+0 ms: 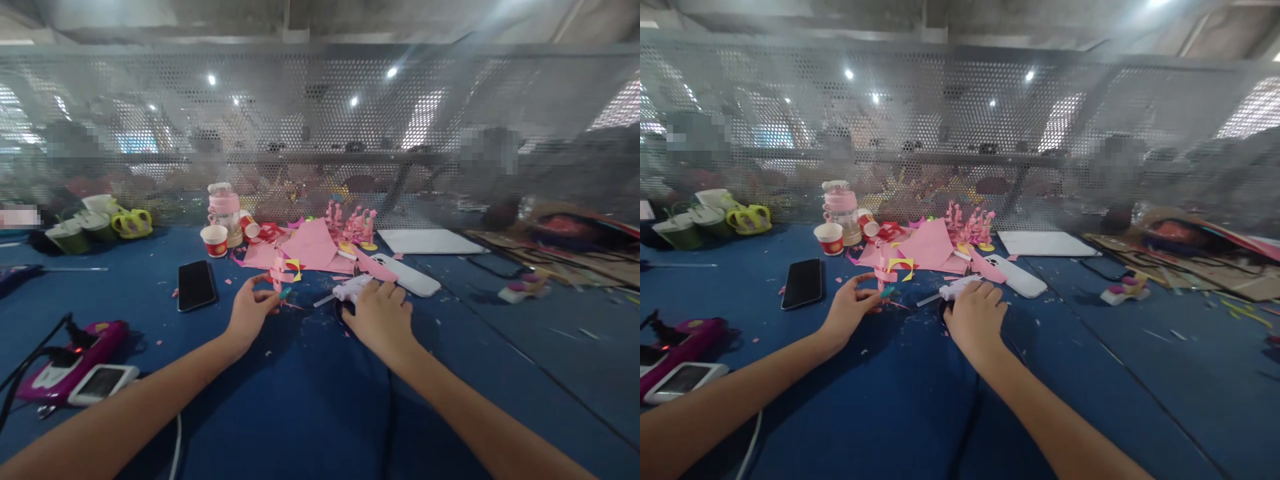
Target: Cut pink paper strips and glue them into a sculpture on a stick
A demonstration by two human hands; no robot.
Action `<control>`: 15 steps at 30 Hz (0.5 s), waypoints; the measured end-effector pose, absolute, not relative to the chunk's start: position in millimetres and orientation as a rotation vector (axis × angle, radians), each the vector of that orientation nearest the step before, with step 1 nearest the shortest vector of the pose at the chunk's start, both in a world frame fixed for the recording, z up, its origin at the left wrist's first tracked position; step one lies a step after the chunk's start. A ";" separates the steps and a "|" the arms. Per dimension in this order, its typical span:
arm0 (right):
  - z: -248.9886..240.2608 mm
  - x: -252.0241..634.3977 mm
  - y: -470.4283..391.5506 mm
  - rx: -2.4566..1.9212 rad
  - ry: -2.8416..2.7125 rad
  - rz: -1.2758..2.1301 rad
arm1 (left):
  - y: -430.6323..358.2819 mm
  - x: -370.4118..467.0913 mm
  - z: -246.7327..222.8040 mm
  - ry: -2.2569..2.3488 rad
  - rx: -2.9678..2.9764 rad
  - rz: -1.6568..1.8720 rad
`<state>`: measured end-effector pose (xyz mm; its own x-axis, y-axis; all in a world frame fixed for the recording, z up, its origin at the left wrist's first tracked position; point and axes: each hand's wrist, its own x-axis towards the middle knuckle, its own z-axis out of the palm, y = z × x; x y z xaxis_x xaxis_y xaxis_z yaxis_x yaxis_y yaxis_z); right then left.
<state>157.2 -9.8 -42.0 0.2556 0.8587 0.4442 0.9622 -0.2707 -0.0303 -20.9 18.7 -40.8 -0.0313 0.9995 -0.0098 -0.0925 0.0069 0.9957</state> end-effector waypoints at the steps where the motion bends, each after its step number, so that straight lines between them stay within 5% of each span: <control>1: -43.2 159.7 -8.2 -2.268 -1.690 -0.463 | 18.8 -20.8 -41.1 1.161 1.124 1.274; 15: -36.2 181.6 12.9 -1.882 -1.695 -0.243 | 19.8 -20.8 -45.9 1.116 1.135 1.306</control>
<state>181.6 12.9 -36.2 0.1726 0.8462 0.5041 0.9539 -0.0159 -0.2999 -20.8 19.8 -45.9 -0.0223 0.9992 0.0345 -0.1213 -0.0370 0.9919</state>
